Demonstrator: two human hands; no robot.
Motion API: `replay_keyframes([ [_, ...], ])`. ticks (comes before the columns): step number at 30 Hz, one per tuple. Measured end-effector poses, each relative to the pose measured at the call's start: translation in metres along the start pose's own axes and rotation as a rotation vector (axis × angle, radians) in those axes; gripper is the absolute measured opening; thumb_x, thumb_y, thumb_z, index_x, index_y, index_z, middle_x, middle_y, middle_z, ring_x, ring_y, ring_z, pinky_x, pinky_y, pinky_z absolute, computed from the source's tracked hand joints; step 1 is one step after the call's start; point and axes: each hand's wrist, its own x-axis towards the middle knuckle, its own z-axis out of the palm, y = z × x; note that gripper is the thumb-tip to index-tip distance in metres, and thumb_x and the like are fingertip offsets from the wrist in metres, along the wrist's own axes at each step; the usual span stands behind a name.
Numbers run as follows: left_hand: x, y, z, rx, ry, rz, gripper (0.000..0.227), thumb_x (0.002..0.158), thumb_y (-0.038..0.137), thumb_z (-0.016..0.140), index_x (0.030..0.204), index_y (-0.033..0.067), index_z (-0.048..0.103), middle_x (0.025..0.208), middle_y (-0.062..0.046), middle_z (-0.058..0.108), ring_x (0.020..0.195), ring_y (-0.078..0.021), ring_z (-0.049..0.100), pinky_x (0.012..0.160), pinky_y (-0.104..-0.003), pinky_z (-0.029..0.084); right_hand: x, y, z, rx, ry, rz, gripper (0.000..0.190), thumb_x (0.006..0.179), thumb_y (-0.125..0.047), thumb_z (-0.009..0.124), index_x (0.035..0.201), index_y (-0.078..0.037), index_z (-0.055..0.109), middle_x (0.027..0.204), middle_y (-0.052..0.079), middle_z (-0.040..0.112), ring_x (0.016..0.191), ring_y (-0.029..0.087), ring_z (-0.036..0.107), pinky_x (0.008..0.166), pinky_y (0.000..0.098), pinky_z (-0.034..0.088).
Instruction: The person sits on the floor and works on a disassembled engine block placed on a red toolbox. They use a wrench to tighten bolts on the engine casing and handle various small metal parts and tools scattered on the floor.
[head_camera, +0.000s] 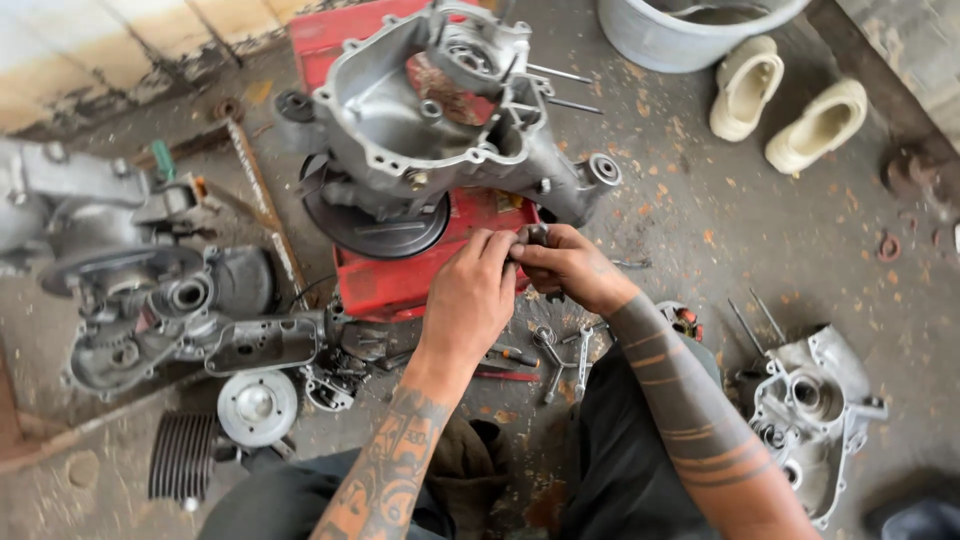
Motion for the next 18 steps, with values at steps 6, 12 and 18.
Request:
replay_keyframes([
  [6,-0.010,-0.011,-0.047,-0.161,0.062,-0.067,0.016,0.098,0.019,0.060,0.112,0.0173,0.068,0.094,-0.004,0.066,0.089,-0.0280,0.073,0.073,-0.036,0.059,0.015,0.002,0.010,-0.260,0.055,-0.094,0.017,0.098,-0.017,0.060,0.107,-0.003,0.063,0.069,0.006,0.046,0.058,0.011,0.043,0.050,0.0290,0.036],
  [12,-0.045,-0.023,-0.078,-0.019,0.100,-0.146,0.015,0.095,0.028,0.064,0.109,0.0233,0.066,0.087,-0.001,0.063,0.084,-0.0257,0.071,0.070,-0.037,0.058,0.029,0.018,0.016,-0.777,-0.012,-0.581,0.024,0.104,-0.012,0.053,0.120,0.006,0.052,0.088,0.030,0.066,0.082,0.045,0.064,0.073,0.0518,0.051],
  [18,-0.073,-0.035,-0.097,-0.063,0.144,-0.143,0.014,0.093,0.015,0.064,0.107,0.0158,0.067,0.089,-0.006,0.060,0.083,-0.0311,0.069,0.069,-0.037,0.059,0.048,0.035,0.023,-1.096,-0.084,-0.634,0.021,0.093,-0.014,0.069,0.112,-0.005,0.065,0.095,0.021,0.068,0.092,0.047,0.066,0.076,0.0569,0.054],
])
